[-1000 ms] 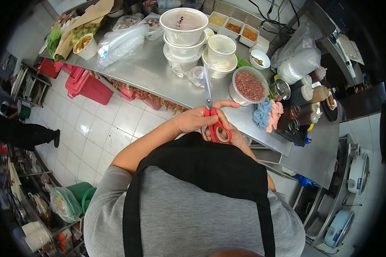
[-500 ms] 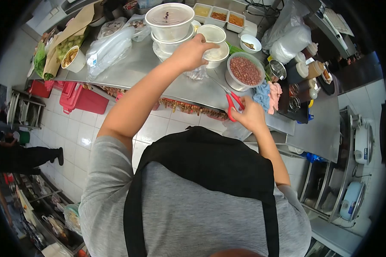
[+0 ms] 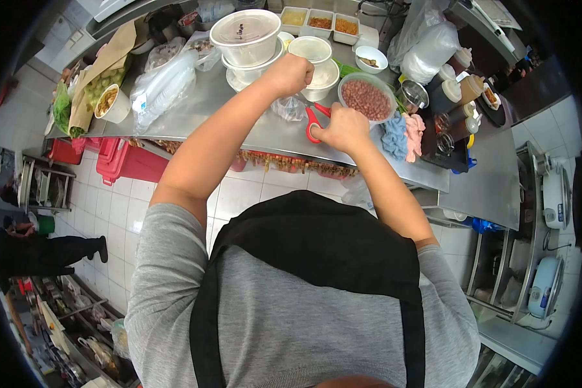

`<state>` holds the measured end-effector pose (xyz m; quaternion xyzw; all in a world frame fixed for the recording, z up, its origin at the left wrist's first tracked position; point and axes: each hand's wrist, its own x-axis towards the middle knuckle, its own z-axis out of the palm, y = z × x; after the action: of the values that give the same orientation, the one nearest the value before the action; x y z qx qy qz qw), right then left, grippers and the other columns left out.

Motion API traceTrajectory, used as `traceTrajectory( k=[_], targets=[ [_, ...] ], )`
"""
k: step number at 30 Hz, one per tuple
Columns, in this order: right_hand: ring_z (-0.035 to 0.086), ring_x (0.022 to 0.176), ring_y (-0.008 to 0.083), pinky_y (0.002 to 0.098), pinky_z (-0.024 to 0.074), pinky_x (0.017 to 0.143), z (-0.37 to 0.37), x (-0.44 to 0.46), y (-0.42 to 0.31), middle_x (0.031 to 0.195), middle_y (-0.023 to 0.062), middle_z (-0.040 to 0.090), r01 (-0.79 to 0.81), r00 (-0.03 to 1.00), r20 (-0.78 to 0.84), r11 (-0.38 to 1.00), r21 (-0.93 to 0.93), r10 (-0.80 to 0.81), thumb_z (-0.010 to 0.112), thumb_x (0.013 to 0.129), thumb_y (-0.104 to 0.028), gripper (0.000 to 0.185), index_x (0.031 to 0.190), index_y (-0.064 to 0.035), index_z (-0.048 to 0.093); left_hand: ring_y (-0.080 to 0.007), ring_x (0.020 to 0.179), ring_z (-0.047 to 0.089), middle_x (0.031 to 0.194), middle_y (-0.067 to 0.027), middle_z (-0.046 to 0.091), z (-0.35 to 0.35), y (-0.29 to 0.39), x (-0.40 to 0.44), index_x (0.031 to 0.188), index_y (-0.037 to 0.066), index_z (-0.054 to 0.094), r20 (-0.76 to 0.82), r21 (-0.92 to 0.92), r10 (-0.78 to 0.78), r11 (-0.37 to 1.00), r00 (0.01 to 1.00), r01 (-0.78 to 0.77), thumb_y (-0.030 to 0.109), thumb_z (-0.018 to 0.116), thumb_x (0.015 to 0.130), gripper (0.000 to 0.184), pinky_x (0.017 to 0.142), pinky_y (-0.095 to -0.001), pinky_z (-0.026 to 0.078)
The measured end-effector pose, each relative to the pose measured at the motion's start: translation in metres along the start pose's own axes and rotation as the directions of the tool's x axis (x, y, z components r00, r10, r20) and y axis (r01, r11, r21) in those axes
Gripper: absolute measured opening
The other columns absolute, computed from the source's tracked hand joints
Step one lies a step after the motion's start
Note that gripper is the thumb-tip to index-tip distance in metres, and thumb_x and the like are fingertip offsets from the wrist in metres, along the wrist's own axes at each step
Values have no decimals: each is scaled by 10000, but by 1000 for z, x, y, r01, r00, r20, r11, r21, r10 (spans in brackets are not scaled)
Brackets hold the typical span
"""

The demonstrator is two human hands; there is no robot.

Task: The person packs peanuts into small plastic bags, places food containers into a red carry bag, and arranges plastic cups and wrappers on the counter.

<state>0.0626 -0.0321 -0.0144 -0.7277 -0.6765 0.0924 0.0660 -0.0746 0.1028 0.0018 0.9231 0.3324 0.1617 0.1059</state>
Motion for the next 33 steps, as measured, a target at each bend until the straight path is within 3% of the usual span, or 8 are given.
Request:
traceTrajectory(
  k=[14,16,18,20,22,23,29,33],
  targets=[
    [645,740,351,451,505,667,-2,-13,37,801,187,661,118,985,-131,992,46,-111,678,717,-332,333,868,-37,643,-211,695,643,740,-98,656,0,4,-8,784,32,635,-99,-124,-38,992,994,25,26,661,696,92,673,-322,506],
    [641,736,350,447,500,660,-20,-32,67,817,173,667,119,980,-174,983,137,-94,686,717,-333,336,863,-34,642,-193,754,633,816,-65,647,-25,32,-29,800,29,625,-127,-389,-98,920,987,41,-6,623,730,78,687,-313,510],
    [641,689,246,354,482,632,-62,-71,104,772,138,662,119,984,-168,916,384,-58,693,738,-276,303,854,-5,625,-180,840,619,897,-30,629,-32,56,-60,778,40,636,-147,-345,-46,938,988,-8,-64,601,734,118,722,-305,509],
    [511,664,49,198,416,563,-89,-110,145,770,-11,567,-21,998,-38,802,597,54,685,761,-37,234,946,-36,542,-230,863,615,939,-67,620,-2,70,-94,770,56,652,-142,-399,168,892,975,-212,-89,593,717,165,737,-315,493],
    [499,637,32,179,404,555,-121,-147,166,729,-30,530,-54,992,-34,643,764,124,684,745,-7,291,939,-71,477,-202,913,613,956,-38,632,55,94,-118,760,62,666,-10,-575,126,811,992,-109,-132,614,685,215,790,-311,502],
    [484,639,23,178,363,538,-141,-162,175,693,-25,529,-156,983,49,666,729,176,640,755,32,291,964,-59,458,-224,935,609,961,-51,632,86,104,-124,762,56,667,65,-644,72,765,995,-14,-122,612,690,200,789,-320,502],
    [465,616,18,174,342,538,-202,-209,262,715,-29,563,-412,892,-5,815,407,453,597,757,77,169,884,-32,582,-284,997,582,1134,-128,544,281,148,-113,1026,20,628,89,-644,239,755,967,-127,-100,541,747,316,811,-333,489],
    [487,611,68,222,386,553,-236,-196,316,664,34,566,-465,865,-195,884,39,463,620,743,26,119,860,4,613,-305,1058,561,1276,-136,452,335,182,-86,1209,-16,499,516,-373,68,915,854,152,13,481,839,371,895,-360,473]
  ],
)
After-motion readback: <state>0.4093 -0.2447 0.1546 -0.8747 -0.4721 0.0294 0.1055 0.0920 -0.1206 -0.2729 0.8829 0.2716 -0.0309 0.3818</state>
